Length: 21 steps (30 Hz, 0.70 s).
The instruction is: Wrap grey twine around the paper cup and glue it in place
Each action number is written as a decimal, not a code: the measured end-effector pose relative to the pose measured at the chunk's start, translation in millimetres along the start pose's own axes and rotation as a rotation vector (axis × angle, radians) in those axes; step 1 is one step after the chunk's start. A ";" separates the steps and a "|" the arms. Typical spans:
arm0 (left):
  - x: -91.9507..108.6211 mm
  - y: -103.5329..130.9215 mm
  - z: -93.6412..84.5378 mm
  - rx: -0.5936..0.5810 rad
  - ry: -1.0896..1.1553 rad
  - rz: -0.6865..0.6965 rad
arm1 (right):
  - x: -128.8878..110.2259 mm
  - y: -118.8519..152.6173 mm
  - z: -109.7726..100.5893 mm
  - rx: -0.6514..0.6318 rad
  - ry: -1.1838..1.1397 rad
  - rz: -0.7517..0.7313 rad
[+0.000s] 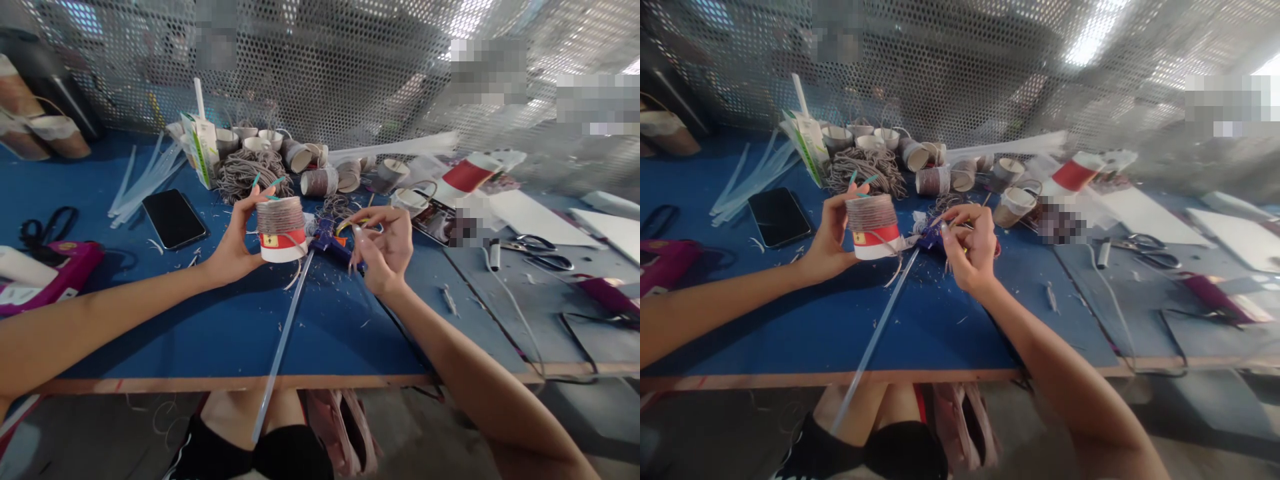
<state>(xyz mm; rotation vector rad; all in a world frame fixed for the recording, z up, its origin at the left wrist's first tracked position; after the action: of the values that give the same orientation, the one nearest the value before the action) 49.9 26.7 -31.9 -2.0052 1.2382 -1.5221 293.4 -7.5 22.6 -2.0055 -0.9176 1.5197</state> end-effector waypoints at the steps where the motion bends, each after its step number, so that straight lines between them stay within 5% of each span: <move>1: 0.2 0.2 -0.3 -0.004 0.002 -0.018 | 0.3 0.9 -0.3 -0.042 0.032 -0.050; 4: 0.4 0.6 -0.2 -0.020 0.031 -0.056 | -1.7 4.4 2.8 -0.211 0.058 -0.117; 9: 1.7 -0.8 1.6 -0.152 0.053 -0.030 | -5.2 9.6 14.3 -0.492 0.000 0.031; 13: 2.3 -0.1 1.5 -0.258 0.049 -0.024 | -3.3 10.5 16.8 -0.471 -0.018 0.129; 21: 11.3 0.9 0.0 -0.209 -0.081 -0.039 | -0.7 11.2 16.0 -0.485 0.011 0.182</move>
<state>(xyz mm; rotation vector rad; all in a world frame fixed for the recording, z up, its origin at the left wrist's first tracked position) 50.1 17.2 -25.7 -2.2110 1.3825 -1.3622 280.6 -16.1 10.5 -2.4910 -1.2195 1.4789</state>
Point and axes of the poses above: each hand's wrist, its own y-axis away from the middle knuckle, its own z-axis out of the palm, x = y × z, the point moved 1 cm from there along -y, towards the middle knuckle, and after that the axes turned 10 degrees about -x, right-handed, at the moved point
